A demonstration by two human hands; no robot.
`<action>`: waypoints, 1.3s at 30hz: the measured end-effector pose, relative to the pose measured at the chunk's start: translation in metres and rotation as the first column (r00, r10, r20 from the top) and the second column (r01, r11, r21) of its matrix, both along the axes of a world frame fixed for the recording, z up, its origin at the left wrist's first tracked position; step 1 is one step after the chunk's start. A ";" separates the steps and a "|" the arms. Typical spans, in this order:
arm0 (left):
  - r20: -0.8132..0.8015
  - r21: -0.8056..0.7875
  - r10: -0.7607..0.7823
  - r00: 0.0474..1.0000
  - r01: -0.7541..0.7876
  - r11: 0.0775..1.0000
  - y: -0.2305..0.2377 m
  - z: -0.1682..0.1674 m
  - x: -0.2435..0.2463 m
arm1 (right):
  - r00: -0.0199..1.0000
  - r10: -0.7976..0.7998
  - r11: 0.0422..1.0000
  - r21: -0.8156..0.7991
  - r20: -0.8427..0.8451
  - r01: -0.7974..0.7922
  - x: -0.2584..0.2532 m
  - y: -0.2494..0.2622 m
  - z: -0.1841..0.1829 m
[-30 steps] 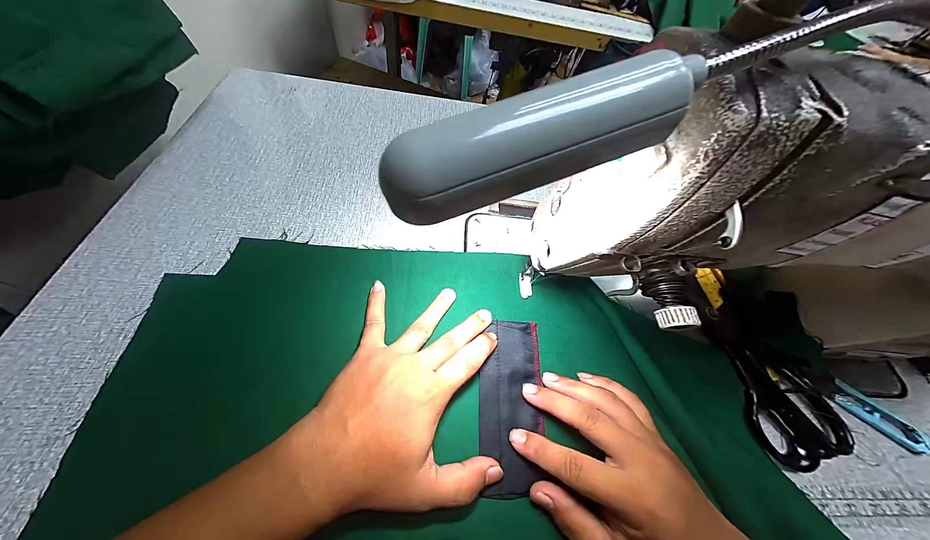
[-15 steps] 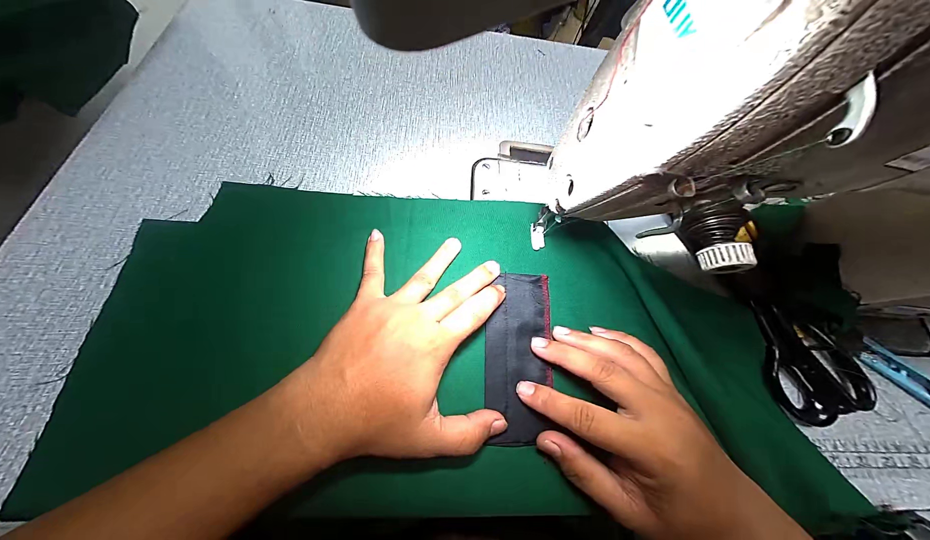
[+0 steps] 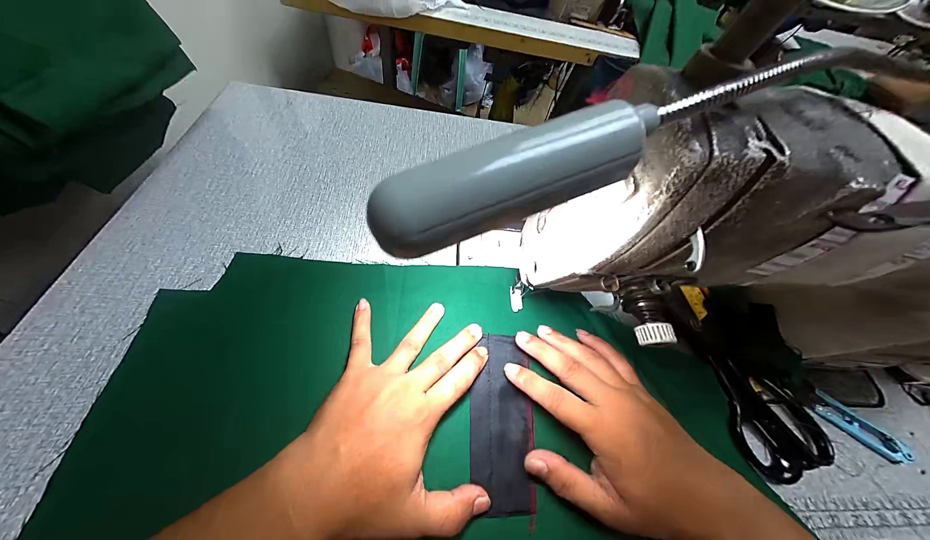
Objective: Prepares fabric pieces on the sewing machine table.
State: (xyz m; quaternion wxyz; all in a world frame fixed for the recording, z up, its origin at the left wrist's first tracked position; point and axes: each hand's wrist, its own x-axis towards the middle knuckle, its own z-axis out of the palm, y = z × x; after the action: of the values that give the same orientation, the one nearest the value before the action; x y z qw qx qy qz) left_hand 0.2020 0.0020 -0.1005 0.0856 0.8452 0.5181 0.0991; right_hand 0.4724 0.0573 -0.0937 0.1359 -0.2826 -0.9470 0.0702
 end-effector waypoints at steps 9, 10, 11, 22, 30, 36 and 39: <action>-0.010 0.020 -0.045 0.999 0.045 0.999 0.012 0.000 0.007 | 0.993 -0.031 0.999 -0.038 0.113 0.036 0.014 0.008 -0.005; -0.005 0.031 -0.050 0.999 0.051 0.998 0.016 -0.001 0.008 | 0.993 -0.036 0.998 -0.040 0.112 0.041 0.016 0.010 -0.005; -0.001 0.027 -0.055 0.998 0.055 0.998 0.019 -0.001 0.010 | 0.993 -0.042 0.998 -0.036 0.112 0.046 0.018 0.013 -0.005; -0.027 0.029 -0.061 0.998 0.062 0.998 0.044 -0.001 0.019 | 0.996 -0.048 0.998 -0.028 0.080 0.051 0.029 0.036 -0.013; -0.010 0.066 -0.049 0.999 0.050 0.997 0.046 -0.003 0.020 | 0.997 -0.035 0.998 -0.053 0.074 0.039 0.029 0.039 -0.012; -0.013 0.070 -0.034 0.999 0.035 0.997 0.046 -0.006 0.019 | 0.997 -0.028 0.998 -0.047 0.077 0.032 0.027 0.041 -0.013; -0.022 0.062 -0.032 0.999 0.034 0.998 0.045 -0.005 0.019 | 0.997 -0.031 0.998 -0.044 0.076 0.034 0.027 0.041 -0.013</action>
State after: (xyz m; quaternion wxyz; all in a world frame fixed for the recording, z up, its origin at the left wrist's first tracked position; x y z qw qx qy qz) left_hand 0.2211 0.0473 -0.1056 0.0552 0.8569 0.5016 0.1048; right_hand 0.4993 0.0983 -0.1068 0.0950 -0.3034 -0.9448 0.0787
